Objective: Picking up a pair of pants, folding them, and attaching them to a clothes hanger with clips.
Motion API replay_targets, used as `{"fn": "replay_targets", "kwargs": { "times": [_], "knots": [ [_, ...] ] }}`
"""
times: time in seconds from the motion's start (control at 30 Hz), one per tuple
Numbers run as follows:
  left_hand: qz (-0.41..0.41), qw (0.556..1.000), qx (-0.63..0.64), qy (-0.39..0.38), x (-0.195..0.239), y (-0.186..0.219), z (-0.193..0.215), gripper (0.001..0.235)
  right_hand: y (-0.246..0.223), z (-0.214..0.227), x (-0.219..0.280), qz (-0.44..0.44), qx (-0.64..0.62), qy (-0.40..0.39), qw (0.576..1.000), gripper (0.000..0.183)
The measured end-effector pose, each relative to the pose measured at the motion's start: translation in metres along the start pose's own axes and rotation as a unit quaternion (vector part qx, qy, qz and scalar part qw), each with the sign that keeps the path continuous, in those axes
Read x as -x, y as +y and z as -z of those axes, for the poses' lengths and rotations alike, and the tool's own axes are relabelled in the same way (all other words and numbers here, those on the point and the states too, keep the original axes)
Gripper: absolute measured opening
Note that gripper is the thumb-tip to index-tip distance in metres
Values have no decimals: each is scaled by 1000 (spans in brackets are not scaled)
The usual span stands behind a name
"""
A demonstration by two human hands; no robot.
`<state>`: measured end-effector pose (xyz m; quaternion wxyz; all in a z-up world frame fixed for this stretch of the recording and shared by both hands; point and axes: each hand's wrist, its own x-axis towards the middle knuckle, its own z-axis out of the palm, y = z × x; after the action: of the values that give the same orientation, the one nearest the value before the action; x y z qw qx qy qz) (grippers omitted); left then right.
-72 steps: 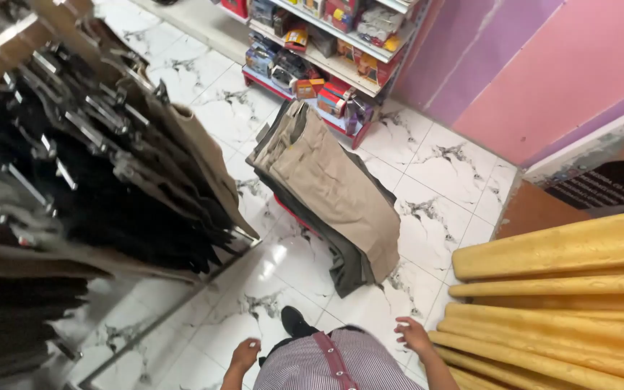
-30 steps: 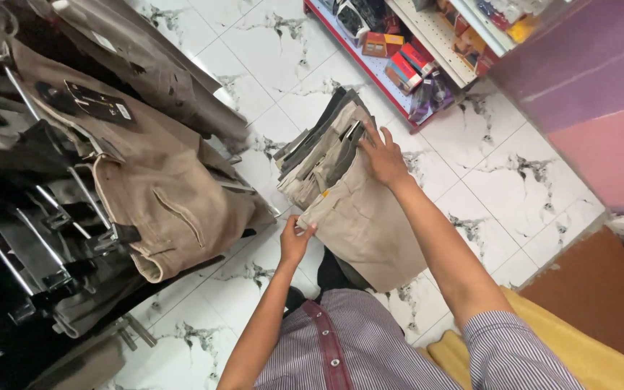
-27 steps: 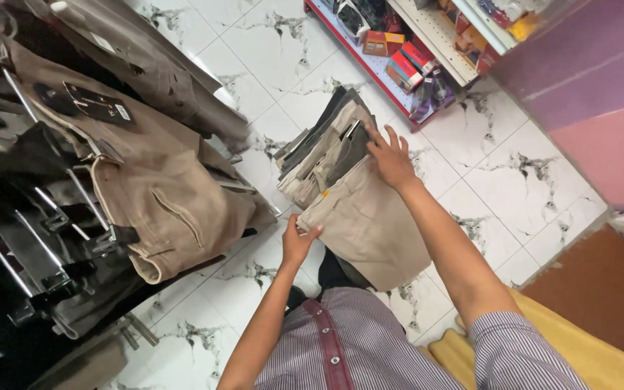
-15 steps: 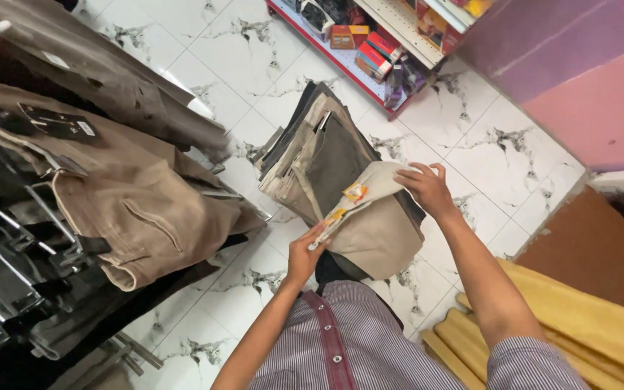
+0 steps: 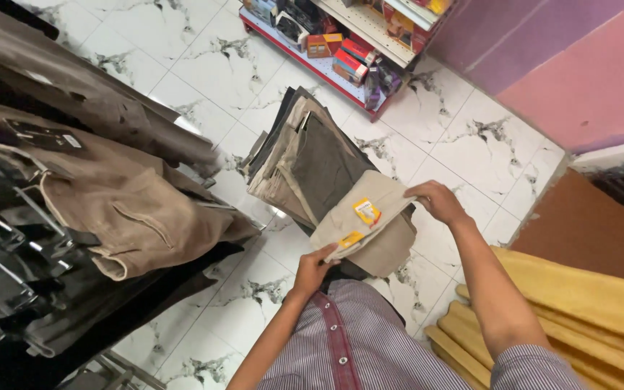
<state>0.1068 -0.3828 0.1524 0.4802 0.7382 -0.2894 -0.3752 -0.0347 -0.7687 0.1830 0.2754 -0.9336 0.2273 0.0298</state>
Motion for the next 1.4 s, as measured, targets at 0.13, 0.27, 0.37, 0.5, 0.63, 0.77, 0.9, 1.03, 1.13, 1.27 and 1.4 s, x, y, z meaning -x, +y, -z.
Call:
{"fn": "replay_targets", "kwargs": {
  "times": [0.13,0.27,0.37,0.5,0.63,0.77,0.9,1.03,1.13,1.27,1.4],
  "knots": [
    [60,984,76,150,-30,-16,10,31,-58,20,-62,74,-8,117,990,20],
    [212,879,301,303,-67,-32,33,42,-105,-8,-112,51,-105,194,974,38],
    [248,845,364,303,-77,-26,46,51,-146,-63,-110,-4,-210,24,977,32],
    [253,852,404,215,-67,9,46,45,-263,-44,-45,-32,-275,-249,928,89],
    [254,859,403,186,-58,17,42,57,-258,-71,-30,-49,-281,-175,942,97],
    [242,866,398,182,-62,7,45,57,-196,-109,-31,-72,-321,-49,943,55],
    [230,859,402,219,-66,-2,47,54,-109,-144,-38,-153,-370,89,912,45],
    [233,849,418,224,-65,-1,46,52,-119,-112,-19,-294,-488,103,816,51],
    [245,838,431,230,-66,-1,43,56,-90,-134,-9,-328,-574,134,738,50],
    [249,823,449,243,-67,-4,41,58,-96,-131,2,-376,-677,149,615,49],
    [248,825,444,247,-68,-4,43,60,-160,-113,-7,-362,-650,131,655,50]
  ]
}}
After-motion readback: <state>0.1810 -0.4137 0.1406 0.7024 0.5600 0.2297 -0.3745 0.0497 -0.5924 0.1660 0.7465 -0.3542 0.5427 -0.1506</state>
